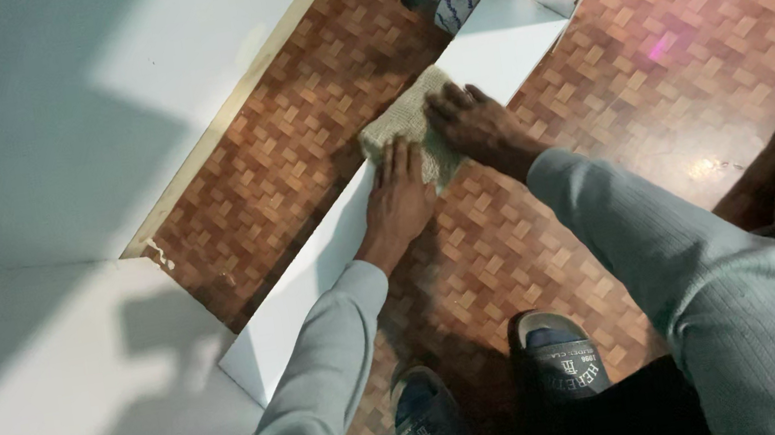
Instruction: The person wipes the surface of a mosaic-tiled countertop and the inner ledge of a white cabinet using a cloth.
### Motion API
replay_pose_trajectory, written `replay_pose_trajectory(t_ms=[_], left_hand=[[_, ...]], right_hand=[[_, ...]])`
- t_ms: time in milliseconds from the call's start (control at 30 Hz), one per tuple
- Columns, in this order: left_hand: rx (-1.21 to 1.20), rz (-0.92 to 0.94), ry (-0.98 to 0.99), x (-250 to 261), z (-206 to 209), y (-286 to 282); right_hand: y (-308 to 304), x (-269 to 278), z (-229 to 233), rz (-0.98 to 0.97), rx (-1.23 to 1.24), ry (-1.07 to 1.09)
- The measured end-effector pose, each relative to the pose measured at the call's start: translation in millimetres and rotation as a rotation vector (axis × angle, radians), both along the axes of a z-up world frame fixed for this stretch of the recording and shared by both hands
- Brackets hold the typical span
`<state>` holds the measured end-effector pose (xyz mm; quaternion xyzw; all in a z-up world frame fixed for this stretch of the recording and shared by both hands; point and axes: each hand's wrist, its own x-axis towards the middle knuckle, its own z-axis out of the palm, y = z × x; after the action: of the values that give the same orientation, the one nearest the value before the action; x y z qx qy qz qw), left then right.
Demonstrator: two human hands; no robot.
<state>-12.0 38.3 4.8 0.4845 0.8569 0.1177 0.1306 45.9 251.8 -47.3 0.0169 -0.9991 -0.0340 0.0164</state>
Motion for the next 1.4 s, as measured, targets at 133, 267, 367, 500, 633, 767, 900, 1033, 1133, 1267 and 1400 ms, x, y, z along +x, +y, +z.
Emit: replay_pose_trajectory(t_ms=[133, 267, 367, 500, 633, 767, 900, 1033, 1133, 1267, 1400], left_hand=[[-0.258, -0.053, 0.039, -0.7, 1.3, 21.2], [-0.283, -0.064, 0.038, -3.6, -3.3, 24.8], [-0.113, -0.054, 0.009, -4.6, -3.4, 19.2], [-0.161, -0.080, 0.111, -16.0, -4.2, 2.5], [-0.217, -0.042, 0.074, -21.1, -18.7, -5.5], [-0.270, -0.048, 0.069, -24.6, -23.3, -3.4], [-0.294, -0.046, 0.035, -22.6, -11.5, -1.6], [-0.233, -0.024, -0.026, -22.6, 5.3, 1.6], [-0.170, 0.034, -0.117, -25.7, 19.0, 3.0], [-0.107, 0.062, -0.044, -31.0, 34.5, -4.1], [-0.291, 0.070, 0.078, -37.6, 39.5, -27.3]], right_hand=[[5.8, -5.0, 32.0, -0.190, -0.170, -0.117], [-29.7, -11.9, 49.9, -0.273, -0.186, -0.199], [-14.6, -3.5, 48.3, -0.255, -0.298, -0.144], [21.6, -6.5, 47.2, -0.353, -0.374, -0.242], [67.0, -14.5, 39.6, -0.538, -0.319, -0.260], [77.5, -12.7, 29.2, -0.620, -0.419, -0.182], [62.5, -3.0, 32.2, -0.503, -0.370, -0.129], [32.9, 2.0, 41.1, -0.351, -0.349, -0.228], [16.2, 5.7, 37.1, -0.186, -0.296, -0.226], [61.0, 3.9, 31.1, -0.190, -0.161, -0.255], [93.2, -11.0, 25.6, -0.313, -0.152, -0.187]])
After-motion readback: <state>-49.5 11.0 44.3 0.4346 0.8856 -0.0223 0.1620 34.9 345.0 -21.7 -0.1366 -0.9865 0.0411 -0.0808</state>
